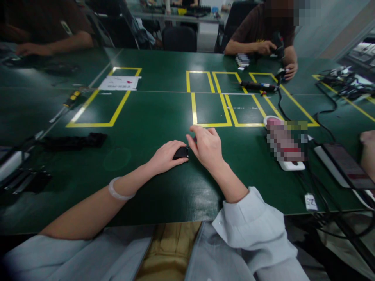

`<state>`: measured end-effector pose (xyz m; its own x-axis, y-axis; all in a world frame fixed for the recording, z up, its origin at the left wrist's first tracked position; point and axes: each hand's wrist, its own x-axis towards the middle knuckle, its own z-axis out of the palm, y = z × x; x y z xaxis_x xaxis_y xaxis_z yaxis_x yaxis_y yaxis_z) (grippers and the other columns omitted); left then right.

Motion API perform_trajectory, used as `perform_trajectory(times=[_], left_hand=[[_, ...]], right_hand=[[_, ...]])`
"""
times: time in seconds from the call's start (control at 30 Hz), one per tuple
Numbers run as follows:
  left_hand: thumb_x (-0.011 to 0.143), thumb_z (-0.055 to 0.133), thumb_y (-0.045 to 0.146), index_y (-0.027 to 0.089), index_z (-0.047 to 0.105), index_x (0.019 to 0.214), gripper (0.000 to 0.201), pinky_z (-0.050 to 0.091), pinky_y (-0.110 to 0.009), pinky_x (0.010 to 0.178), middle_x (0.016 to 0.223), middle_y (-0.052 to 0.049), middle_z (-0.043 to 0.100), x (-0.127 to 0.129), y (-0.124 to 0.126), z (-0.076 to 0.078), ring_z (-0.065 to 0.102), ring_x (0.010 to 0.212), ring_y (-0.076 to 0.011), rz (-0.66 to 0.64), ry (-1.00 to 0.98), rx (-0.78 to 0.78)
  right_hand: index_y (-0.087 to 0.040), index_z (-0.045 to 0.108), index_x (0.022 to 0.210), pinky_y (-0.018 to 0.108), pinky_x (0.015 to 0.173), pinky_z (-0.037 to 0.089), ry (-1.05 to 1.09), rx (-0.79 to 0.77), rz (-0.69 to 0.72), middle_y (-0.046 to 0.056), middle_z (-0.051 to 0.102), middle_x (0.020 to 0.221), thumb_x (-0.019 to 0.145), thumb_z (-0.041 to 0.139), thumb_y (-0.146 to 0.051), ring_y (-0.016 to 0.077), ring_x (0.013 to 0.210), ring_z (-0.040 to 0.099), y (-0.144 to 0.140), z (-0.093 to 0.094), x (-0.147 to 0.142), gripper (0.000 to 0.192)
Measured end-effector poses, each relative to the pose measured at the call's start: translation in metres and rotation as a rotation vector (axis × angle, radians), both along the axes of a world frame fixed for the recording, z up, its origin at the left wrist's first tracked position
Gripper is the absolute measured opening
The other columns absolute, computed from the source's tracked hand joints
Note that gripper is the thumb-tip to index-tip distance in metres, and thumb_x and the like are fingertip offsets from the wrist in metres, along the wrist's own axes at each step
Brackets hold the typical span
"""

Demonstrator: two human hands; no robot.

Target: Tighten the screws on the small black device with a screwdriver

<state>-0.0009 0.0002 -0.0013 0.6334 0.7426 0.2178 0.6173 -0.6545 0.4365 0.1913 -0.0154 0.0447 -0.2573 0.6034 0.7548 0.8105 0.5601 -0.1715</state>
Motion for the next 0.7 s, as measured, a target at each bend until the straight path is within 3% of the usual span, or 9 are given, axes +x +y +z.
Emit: perform_trajectory(times=[0.33, 0.57, 0.7], left_hand=[[0.086, 0.058, 0.049, 0.020, 0.053, 0.112, 0.039, 0.044, -0.038, 0.088, 0.111, -0.007, 0.060, -0.0003, -0.0003, -0.0002, 0.056, 0.101, -0.0251, 0.003, -0.009, 0.002], [0.086, 0.058, 0.049, 0.021, 0.053, 0.112, 0.039, 0.044, -0.039, 0.089, 0.111, -0.007, 0.061, -0.0005, -0.0001, 0.0003, 0.056, 0.102, -0.0256, 0.005, -0.009, -0.005], [0.086, 0.059, 0.049, 0.020, 0.053, 0.113, 0.040, 0.044, -0.039, 0.090, 0.113, -0.007, 0.060, -0.0008, -0.0001, -0.0003, 0.056, 0.102, -0.0255, 0.005, -0.004, -0.001]], right_hand=[[-0.019, 0.052, 0.107, 0.031, 0.074, 0.042, -0.020, 0.005, -0.005, 0.002, 0.066, 0.082, 0.092, 0.044, -0.018, 0.0148, 0.069, 0.058, -0.0014, 0.0017, -0.0028, 0.017], [-0.020, 0.055, 0.092, 0.030, 0.071, 0.040, -0.034, -0.032, -0.028, 0.000, 0.062, 0.071, 0.094, 0.047, -0.028, 0.0139, 0.062, 0.053, -0.0025, 0.0034, -0.0014, 0.012], [-0.019, 0.055, 0.101, 0.031, 0.074, 0.041, -0.022, -0.031, -0.024, 0.002, 0.065, 0.078, 0.093, 0.042, -0.020, 0.0148, 0.067, 0.056, -0.0011, 0.0012, -0.0024, 0.015]])
